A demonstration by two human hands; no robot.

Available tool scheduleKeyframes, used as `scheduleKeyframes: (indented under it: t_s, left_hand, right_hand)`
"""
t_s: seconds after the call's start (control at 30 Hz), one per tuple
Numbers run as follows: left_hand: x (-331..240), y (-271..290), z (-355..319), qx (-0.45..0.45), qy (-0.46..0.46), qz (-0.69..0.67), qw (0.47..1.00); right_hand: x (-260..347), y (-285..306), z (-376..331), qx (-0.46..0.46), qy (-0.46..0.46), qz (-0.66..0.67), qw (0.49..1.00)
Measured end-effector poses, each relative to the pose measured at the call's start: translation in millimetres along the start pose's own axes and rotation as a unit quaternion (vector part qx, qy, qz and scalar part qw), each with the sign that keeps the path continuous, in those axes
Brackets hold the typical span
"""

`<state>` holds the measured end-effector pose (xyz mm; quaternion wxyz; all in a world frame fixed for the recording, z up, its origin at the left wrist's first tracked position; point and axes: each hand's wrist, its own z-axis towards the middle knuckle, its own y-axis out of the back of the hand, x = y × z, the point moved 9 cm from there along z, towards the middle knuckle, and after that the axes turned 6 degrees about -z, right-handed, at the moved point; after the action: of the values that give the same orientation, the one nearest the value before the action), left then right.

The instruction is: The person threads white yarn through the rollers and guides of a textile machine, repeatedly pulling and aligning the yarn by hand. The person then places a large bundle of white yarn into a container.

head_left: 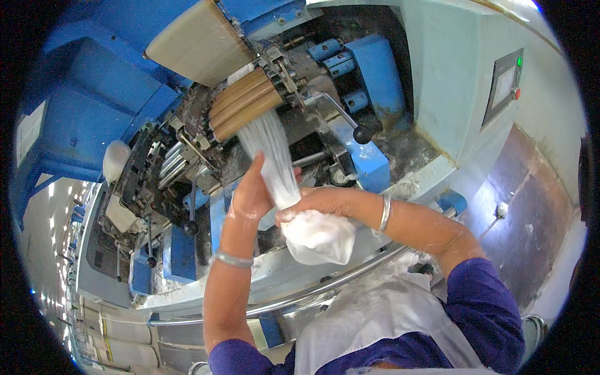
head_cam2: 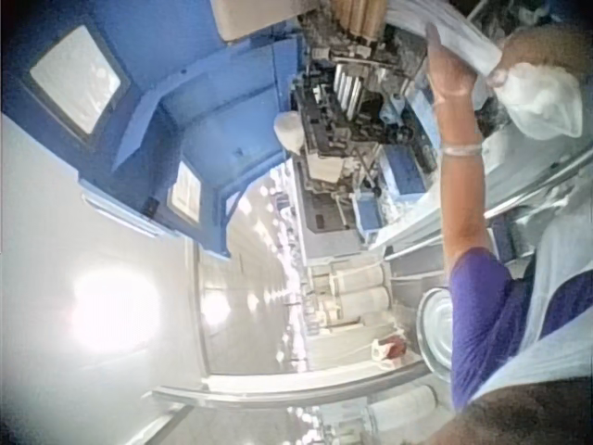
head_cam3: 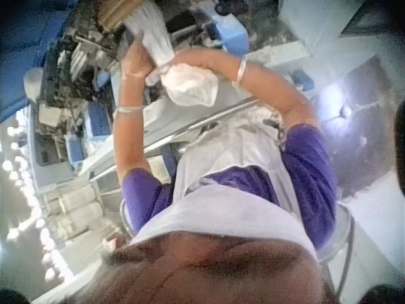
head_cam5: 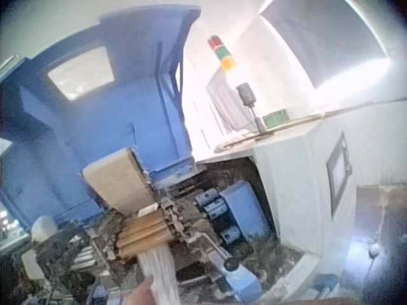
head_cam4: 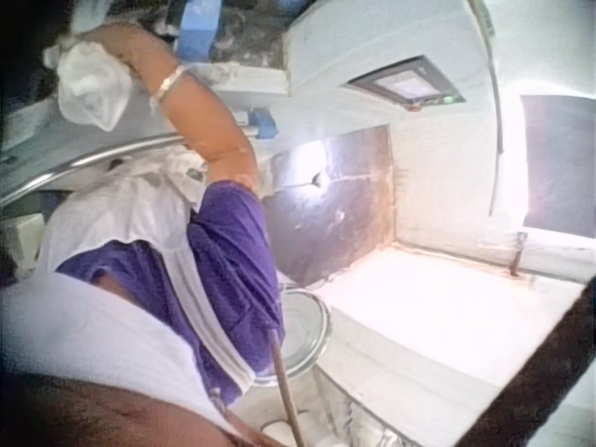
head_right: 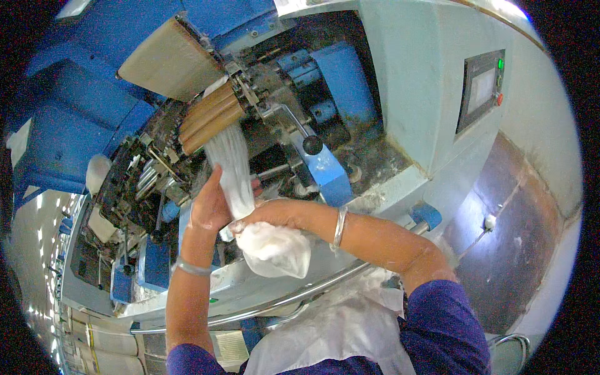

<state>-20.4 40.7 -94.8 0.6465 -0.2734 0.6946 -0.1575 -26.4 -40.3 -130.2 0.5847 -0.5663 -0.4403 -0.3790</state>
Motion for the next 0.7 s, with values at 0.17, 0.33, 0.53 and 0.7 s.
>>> scheduleKeyframes:
  t_s: [0.17, 0.33, 0.53, 0.7]
  left_hand:
    - [-11.8, -5.0, 41.0, 0.050, 0.033, -0.026, 0.998]
    - [-49.3, 16.4, 43.9, -0.041, -0.057, 0.007, 0.997]
    - [-61.2, 11.7, 42.2, -0.084, -0.045, 0.024, 0.995]
    - [-53.1, -0.9, 44.8, -0.043, -0.052, 0.114, 0.991]
  right_hand:
    - [6.3, 4.6, -2.1, -0.106, 0.034, -0.180, 0.977]
    - [11.6, -20.2, -32.4, -0.176, 0.112, -0.640, 0.740]
    - [-25.0, -44.1, -118.9, -0.098, 0.271, -0.744, 0.603]
    - [-77.0, 19.1, -225.0, -0.110, 0.199, -0.196, 0.954]
